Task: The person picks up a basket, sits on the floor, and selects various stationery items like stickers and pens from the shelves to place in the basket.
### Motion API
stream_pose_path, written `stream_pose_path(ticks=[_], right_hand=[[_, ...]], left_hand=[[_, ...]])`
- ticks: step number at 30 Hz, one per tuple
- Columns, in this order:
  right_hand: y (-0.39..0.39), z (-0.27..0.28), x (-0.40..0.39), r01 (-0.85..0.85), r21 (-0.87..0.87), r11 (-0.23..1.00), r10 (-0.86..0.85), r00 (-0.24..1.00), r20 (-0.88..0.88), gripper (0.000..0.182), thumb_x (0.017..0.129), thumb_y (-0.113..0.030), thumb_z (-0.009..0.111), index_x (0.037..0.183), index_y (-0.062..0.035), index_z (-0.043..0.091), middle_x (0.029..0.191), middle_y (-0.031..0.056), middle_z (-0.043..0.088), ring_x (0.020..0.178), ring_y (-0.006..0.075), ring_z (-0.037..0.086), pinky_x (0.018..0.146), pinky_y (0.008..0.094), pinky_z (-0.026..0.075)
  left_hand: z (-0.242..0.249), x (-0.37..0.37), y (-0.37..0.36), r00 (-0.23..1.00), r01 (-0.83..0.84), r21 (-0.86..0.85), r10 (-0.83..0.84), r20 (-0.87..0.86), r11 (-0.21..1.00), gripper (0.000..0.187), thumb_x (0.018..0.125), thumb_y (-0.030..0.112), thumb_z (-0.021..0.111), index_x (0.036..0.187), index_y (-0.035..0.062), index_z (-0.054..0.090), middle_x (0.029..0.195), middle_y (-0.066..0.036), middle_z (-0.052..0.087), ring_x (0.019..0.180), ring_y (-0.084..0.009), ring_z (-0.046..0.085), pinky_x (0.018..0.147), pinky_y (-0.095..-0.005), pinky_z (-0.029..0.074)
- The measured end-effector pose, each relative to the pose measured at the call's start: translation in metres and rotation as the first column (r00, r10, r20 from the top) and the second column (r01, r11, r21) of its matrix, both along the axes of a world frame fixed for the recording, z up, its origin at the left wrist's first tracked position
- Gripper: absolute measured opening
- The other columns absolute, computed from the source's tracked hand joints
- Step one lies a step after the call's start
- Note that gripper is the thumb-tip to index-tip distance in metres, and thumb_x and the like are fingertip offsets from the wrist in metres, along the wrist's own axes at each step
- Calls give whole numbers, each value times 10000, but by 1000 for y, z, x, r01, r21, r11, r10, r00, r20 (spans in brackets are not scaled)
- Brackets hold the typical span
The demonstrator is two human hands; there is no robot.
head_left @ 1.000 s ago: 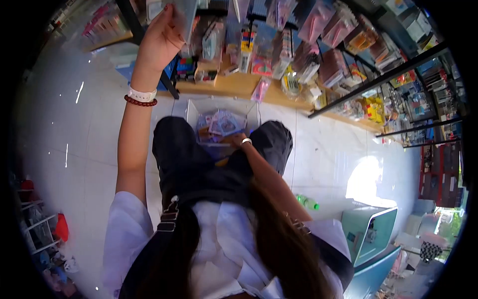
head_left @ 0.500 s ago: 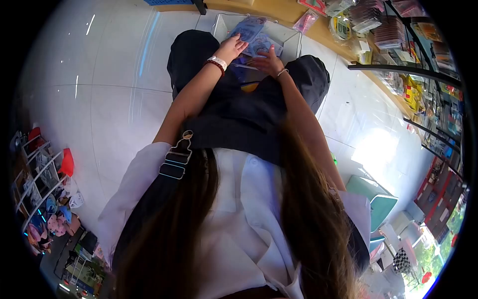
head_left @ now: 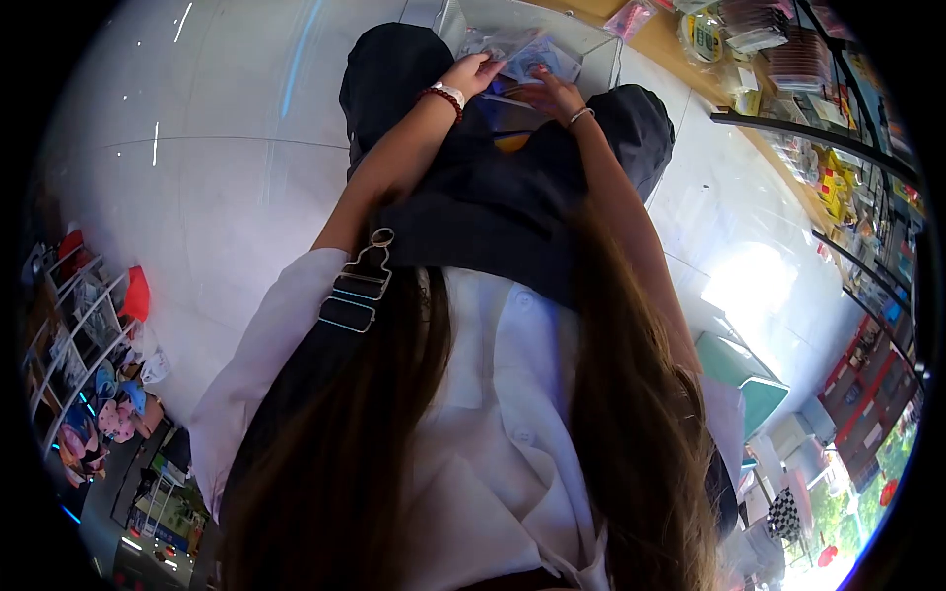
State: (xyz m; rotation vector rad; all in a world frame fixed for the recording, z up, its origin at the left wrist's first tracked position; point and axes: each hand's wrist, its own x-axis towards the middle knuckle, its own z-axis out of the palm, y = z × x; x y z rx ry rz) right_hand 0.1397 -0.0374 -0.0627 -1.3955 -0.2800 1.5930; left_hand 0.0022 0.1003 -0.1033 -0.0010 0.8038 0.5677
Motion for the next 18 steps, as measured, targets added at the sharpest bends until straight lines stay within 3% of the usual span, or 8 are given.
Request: stream_pose_path(ticks=[2,4,6,8,12,14,16,18], right_hand=[[-2,3,-2,12,-17,1000,-11,997,77,561,816,-488,484,1107,-8,485,997,113,601,879,216,588,745,292,444],[-1,3,-2,20,-34,999,-19,999,48,556,813,-497,484,1060,0,517,989,111,605,874,214,589,743,293,446],[1,8,-4,21,-45,999,-20,1000,22,556,810,-506,485,1012,8,549,981,109,609,868,211,591,742,294,447],[2,20,-3,15,-74,997,-16,1000,-5,589,800,-538,475,950,24,563,979,134,596,937,238,561,808,321,423],[1,16,-1,43,-104,994,-42,999,15,604,786,-557,484,905,28,576,931,138,601,916,236,568,788,330,438],[-1,10,-1,74,-119,990,-75,997,-6,499,796,-466,540,904,19,578,906,133,601,880,223,583,743,303,458],[-2,-10,-1,-49,7,999,47,983,178,345,817,-326,566,907,7,571,892,123,601,837,210,599,667,267,474],[-2,-18,1,-22,-35,999,29,978,205,292,830,-270,550,923,6,560,884,117,602,826,208,603,631,255,474]], left_hand=[[-3,2,0,1000,7,-15,-7,-24,1000,206,853,12,412,1041,-67,430,1089,-193,463,1047,-303,454,921,-401,410],[-2,4,-2,989,118,98,-109,-98,988,212,848,22,448,1041,-64,436,1076,-179,473,1037,-284,463,901,-407,427],[-3,3,-2,982,166,84,-157,-103,983,202,831,28,498,1013,-53,462,1040,-166,498,1011,-264,483,867,-404,451],[-4,5,-3,946,321,181,-303,-118,930,168,814,22,529,971,-26,496,992,-146,526,957,-250,518,843,-394,465],[15,3,-10,838,519,202,-448,-313,831,156,794,42,573,942,21,526,979,-109,559,928,-251,553,808,-374,482],[15,3,-11,838,524,221,-450,-309,822,172,798,61,574,960,24,529,974,-106,566,927,-246,559,814,-366,478],[19,0,-14,834,532,237,-456,-311,812,189,802,79,575,979,27,533,970,-104,573,926,-240,565,821,-357,474],[29,-1,-20,815,576,332,-490,-310,747,225,809,121,576,1008,25,537,977,-106,581,915,-234,575,839,-340,461]])
